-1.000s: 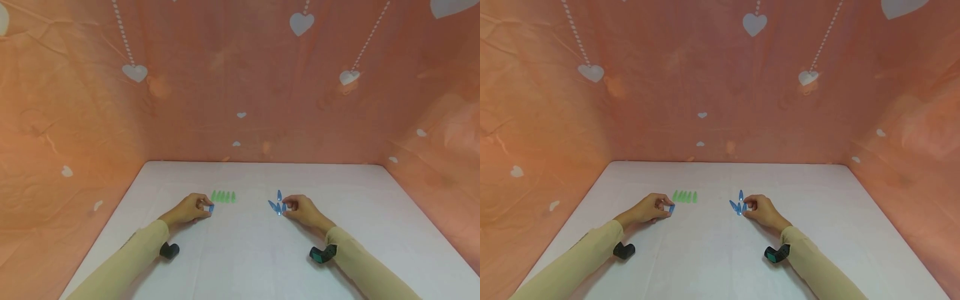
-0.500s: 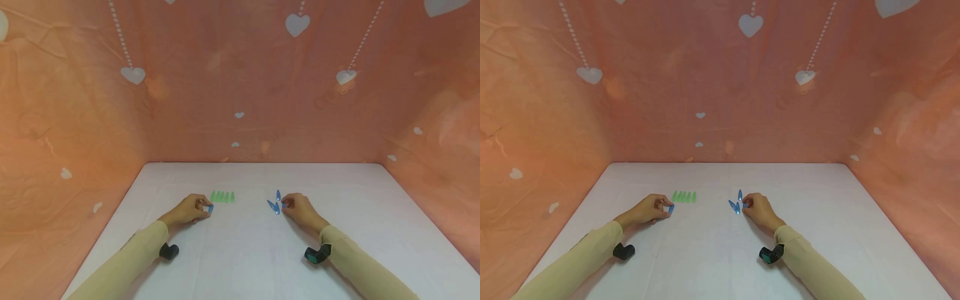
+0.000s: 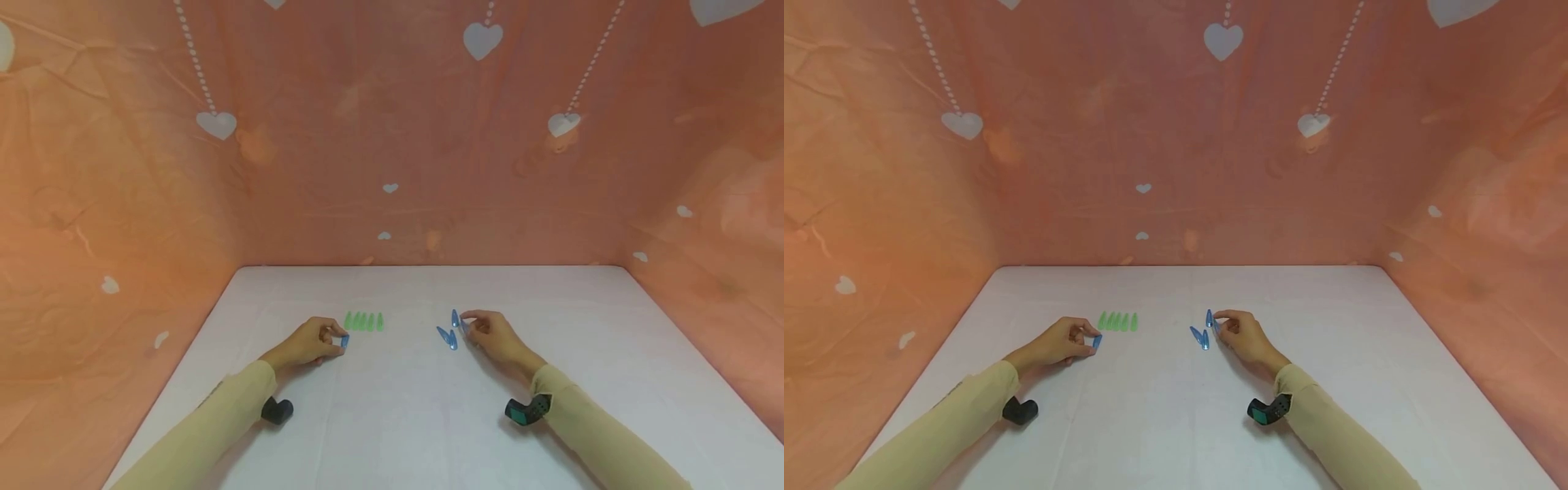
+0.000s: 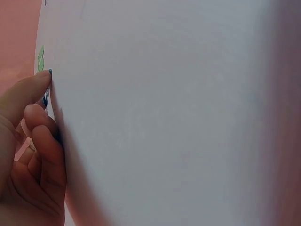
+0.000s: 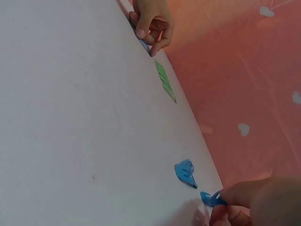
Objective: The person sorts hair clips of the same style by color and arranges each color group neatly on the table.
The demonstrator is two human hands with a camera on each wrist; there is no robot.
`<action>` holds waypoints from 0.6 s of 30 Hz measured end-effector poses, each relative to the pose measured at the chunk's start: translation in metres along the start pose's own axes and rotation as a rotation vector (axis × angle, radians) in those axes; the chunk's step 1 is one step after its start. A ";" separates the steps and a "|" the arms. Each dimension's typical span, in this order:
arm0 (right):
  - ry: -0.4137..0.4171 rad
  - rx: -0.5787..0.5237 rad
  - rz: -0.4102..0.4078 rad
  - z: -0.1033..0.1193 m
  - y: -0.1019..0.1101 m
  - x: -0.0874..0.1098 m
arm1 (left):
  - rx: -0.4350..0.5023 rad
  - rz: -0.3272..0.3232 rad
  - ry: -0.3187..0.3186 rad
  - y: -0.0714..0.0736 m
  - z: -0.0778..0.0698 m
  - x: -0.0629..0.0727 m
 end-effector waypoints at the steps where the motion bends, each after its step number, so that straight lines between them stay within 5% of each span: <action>1: -0.010 -0.020 0.001 0.000 -0.001 -0.001 | 0.000 -0.001 0.005 0.000 0.001 0.000; 10: 0.007 -0.217 0.064 0.017 -0.020 -0.001 | 0.019 0.000 -0.014 0.001 0.003 0.000; 18: -0.001 -0.197 0.094 0.027 -0.037 -0.006 | 0.025 0.003 -0.017 0.001 0.002 0.000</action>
Point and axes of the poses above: each hand's wrist, its own x-axis away from the middle knuckle, its own y-axis out of the back of the hand, z = x × y, the point moved 10 cm from there along -x, towards the middle knuckle, and after that the axes turned 1 degree about -x, right-handed, at the moved point
